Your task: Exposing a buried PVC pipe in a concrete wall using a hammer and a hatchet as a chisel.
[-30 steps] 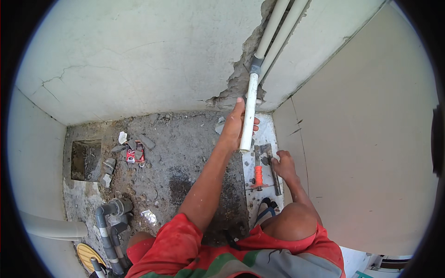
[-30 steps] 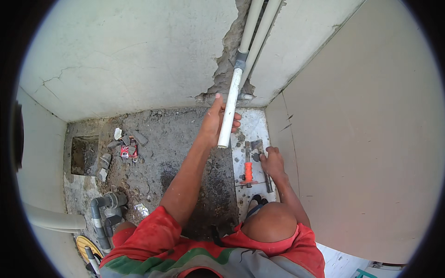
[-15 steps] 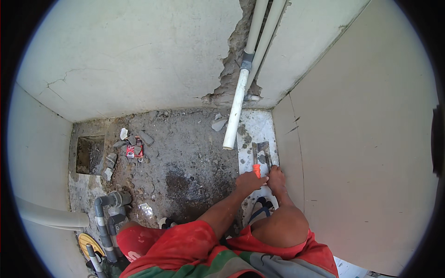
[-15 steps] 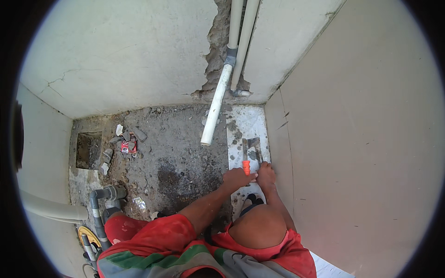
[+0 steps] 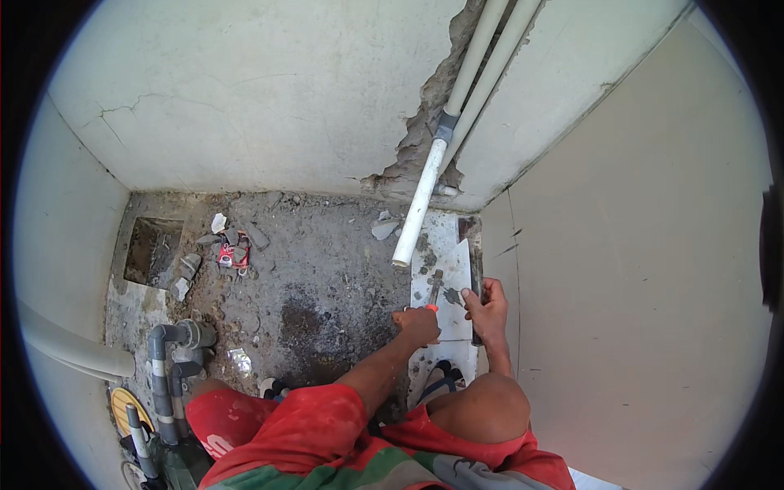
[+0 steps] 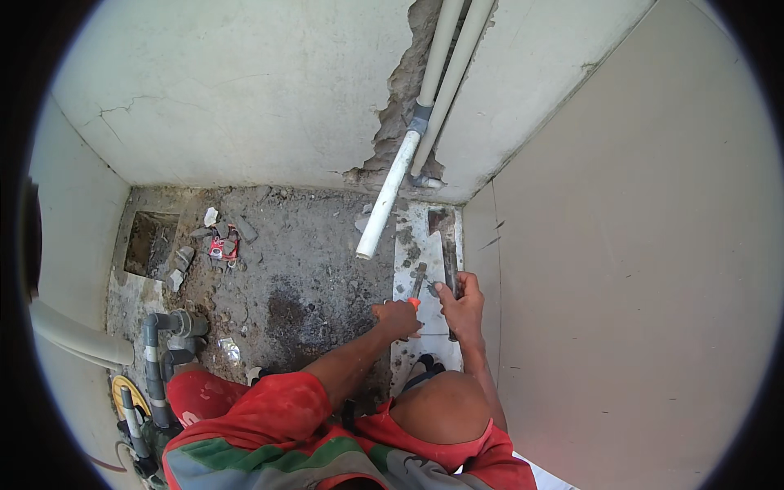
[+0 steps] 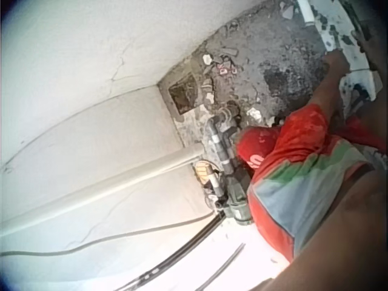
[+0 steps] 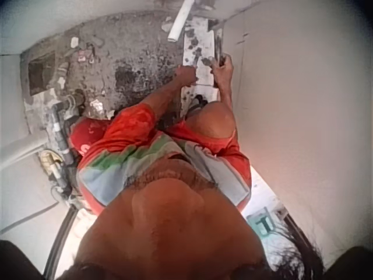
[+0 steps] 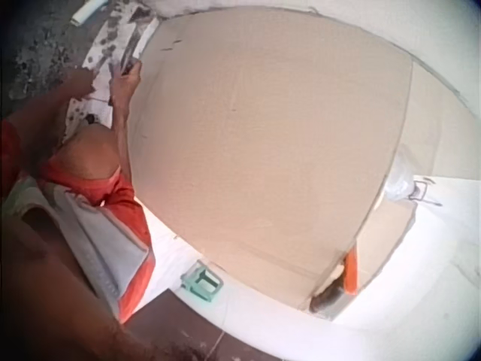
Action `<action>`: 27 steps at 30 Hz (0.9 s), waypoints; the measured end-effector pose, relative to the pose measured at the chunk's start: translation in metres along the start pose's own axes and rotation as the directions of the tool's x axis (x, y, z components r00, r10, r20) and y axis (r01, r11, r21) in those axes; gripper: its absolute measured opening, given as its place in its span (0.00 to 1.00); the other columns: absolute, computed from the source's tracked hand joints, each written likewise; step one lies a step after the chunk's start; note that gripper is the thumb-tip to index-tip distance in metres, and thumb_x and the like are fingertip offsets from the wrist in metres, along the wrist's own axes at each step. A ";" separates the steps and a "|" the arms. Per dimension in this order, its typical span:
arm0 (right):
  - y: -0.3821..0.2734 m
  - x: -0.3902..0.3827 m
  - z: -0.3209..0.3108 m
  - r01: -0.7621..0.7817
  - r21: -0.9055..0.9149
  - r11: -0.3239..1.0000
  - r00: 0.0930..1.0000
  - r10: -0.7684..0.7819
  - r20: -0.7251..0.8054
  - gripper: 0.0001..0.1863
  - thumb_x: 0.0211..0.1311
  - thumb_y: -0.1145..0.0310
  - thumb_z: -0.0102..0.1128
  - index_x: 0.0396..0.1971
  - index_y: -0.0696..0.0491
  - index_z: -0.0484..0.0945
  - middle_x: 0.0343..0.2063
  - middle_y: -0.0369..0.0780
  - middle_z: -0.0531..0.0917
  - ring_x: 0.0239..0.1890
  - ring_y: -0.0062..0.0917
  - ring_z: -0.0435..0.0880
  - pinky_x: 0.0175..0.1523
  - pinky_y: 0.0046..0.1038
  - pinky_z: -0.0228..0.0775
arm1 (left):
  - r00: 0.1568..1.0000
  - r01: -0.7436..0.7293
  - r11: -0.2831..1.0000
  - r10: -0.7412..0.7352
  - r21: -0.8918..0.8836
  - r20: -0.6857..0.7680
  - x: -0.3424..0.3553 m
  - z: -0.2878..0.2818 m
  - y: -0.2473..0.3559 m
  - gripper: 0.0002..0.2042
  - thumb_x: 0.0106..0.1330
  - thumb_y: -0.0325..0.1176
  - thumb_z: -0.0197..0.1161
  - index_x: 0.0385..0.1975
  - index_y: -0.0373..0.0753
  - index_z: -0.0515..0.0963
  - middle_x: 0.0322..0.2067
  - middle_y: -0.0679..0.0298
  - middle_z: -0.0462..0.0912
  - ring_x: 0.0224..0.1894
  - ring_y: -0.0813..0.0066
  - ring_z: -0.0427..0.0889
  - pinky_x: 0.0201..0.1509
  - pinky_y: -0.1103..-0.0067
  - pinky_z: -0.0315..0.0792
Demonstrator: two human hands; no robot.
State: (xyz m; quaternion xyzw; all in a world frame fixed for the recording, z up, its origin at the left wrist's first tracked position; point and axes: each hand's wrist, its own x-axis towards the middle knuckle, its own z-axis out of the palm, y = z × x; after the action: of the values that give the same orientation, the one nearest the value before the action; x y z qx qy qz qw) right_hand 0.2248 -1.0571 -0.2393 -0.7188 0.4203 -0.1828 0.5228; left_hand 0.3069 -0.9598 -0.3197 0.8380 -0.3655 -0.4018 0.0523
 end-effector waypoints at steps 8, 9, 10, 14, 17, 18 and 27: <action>-0.062 0.014 -0.015 0.238 -0.211 0.948 0.968 -0.250 -0.028 0.19 0.56 0.57 0.66 0.23 0.59 0.73 0.12 0.32 0.71 0.17 0.12 0.65 0.21 0.22 0.58 | 0.997 0.046 0.978 -0.033 -0.203 0.066 -0.006 -0.020 -0.057 0.18 0.45 0.47 0.66 0.29 0.39 0.82 0.27 0.62 0.84 0.31 0.69 0.83 0.32 0.72 0.70; -0.061 0.011 -0.009 0.209 -0.206 0.956 0.971 -0.227 -0.069 0.19 0.56 0.57 0.66 0.23 0.59 0.73 0.12 0.32 0.71 0.17 0.12 0.65 0.21 0.22 0.58 | 0.996 0.024 0.985 -0.010 -0.169 0.085 -0.009 -0.022 -0.071 0.18 0.45 0.47 0.66 0.29 0.39 0.82 0.27 0.62 0.84 0.31 0.69 0.83 0.32 0.72 0.70; -0.062 0.013 -0.007 0.207 -0.108 0.972 0.978 -0.210 -0.016 0.19 0.57 0.56 0.65 0.23 0.58 0.73 0.12 0.32 0.71 0.16 0.12 0.65 0.20 0.21 0.58 | 0.985 0.048 0.976 -0.011 -0.214 0.173 -0.012 -0.030 -0.077 0.16 0.45 0.45 0.66 0.25 0.38 0.81 0.26 0.61 0.84 0.29 0.69 0.83 0.29 0.74 0.71; -0.074 -0.007 -0.019 0.113 0.132 0.985 0.989 -0.123 0.076 0.18 0.59 0.56 0.63 0.24 0.55 0.71 0.14 0.31 0.72 0.13 0.12 0.69 0.17 0.17 0.60 | 0.945 0.201 0.725 0.034 -0.659 0.326 -0.007 -0.022 -0.119 0.11 0.48 0.39 0.66 0.24 0.37 0.78 0.27 0.58 0.83 0.26 0.68 0.83 0.28 0.75 0.73; -0.084 -0.018 -0.032 0.154 0.203 0.967 0.982 -0.172 0.074 0.18 0.58 0.55 0.65 0.23 0.55 0.72 0.13 0.30 0.70 0.12 0.11 0.67 0.15 0.17 0.58 | 0.928 0.252 0.268 0.206 -0.930 0.310 -0.014 -0.027 -0.149 0.10 0.53 0.32 0.63 0.32 0.35 0.76 0.29 0.58 0.82 0.30 0.68 0.84 0.30 0.74 0.76; -0.090 -0.019 -0.033 0.168 0.204 0.965 0.979 -0.187 0.078 0.19 0.57 0.56 0.66 0.22 0.55 0.71 0.13 0.30 0.70 0.12 0.11 0.67 0.15 0.16 0.58 | 0.945 0.217 0.203 0.200 -0.955 0.258 -0.012 -0.034 -0.162 0.11 0.56 0.28 0.61 0.38 0.33 0.73 0.29 0.57 0.83 0.33 0.68 0.84 0.33 0.75 0.78; -0.132 0.017 -0.018 0.627 0.011 0.779 0.776 -0.626 0.082 0.20 0.59 0.53 0.63 0.24 0.57 0.72 0.13 0.31 0.70 0.16 0.15 0.69 0.20 0.24 0.61 | 0.960 -0.263 0.241 0.160 -0.934 -0.229 -0.069 -0.217 -0.137 0.10 0.54 0.26 0.57 0.36 0.34 0.73 0.29 0.60 0.82 0.33 0.73 0.84 0.25 0.84 0.73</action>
State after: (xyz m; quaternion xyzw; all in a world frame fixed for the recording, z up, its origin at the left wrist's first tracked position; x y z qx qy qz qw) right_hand 0.2764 -1.0679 -0.1153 -0.8289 0.1375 -0.3134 0.4425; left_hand 0.5117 -0.8598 -0.1826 0.5959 -0.1564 -0.4930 0.6143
